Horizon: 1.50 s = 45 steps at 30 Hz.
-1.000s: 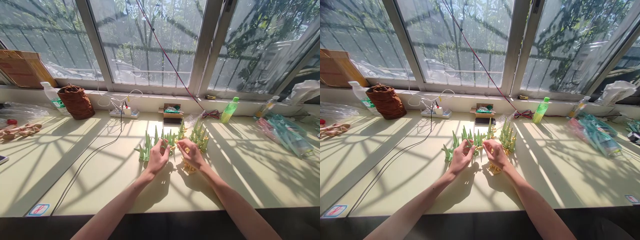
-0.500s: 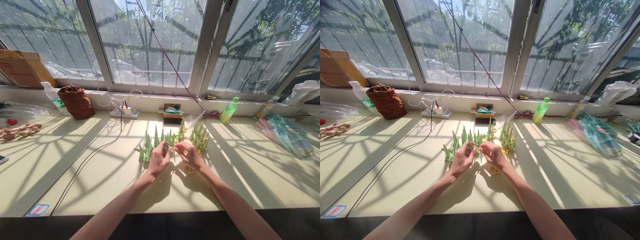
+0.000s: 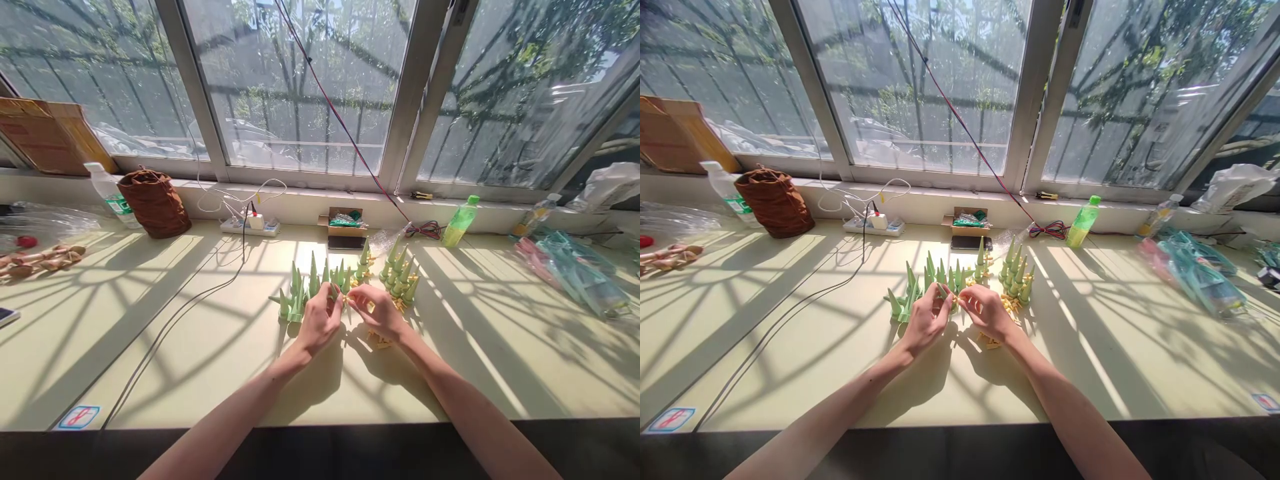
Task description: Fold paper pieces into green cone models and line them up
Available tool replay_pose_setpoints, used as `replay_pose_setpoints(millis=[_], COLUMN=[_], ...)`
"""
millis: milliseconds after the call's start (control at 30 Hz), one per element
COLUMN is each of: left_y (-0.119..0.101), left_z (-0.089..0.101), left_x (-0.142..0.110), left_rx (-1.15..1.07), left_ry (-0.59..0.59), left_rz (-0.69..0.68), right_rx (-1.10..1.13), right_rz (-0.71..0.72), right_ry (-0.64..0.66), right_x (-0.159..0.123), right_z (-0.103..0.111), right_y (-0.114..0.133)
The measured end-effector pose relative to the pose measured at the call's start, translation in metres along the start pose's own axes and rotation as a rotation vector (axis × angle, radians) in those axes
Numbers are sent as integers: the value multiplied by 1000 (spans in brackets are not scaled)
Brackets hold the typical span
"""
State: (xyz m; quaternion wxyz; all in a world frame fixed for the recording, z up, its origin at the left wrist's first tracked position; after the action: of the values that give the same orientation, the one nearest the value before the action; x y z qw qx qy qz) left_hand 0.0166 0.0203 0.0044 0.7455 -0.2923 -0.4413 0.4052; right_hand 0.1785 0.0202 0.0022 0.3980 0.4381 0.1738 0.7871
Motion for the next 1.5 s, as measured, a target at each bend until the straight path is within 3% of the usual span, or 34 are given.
replay_pose_setpoints(millis=[1500], left_y=[1], left_z=[-1], left_x=[-1], left_rx=[-12], left_ry=[8], left_rz=[-34], right_rx=[-43], right_rz=[-1], right_ry=[-5], right_x=[0], right_z=[-2], right_y=[-7])
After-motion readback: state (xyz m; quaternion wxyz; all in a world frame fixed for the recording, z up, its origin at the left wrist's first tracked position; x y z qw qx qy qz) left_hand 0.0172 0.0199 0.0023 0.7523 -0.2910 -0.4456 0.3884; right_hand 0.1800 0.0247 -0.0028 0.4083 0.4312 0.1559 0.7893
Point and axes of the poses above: each hand's wrist, its own x-axis towards the middle knuckle, its own z-axis out of the back of the hand, y = z × x, the point moved 3 cm from there along x, towards the middle knuckle, and after that the axes turned 2 degrees about x, right-handed, at the moved point
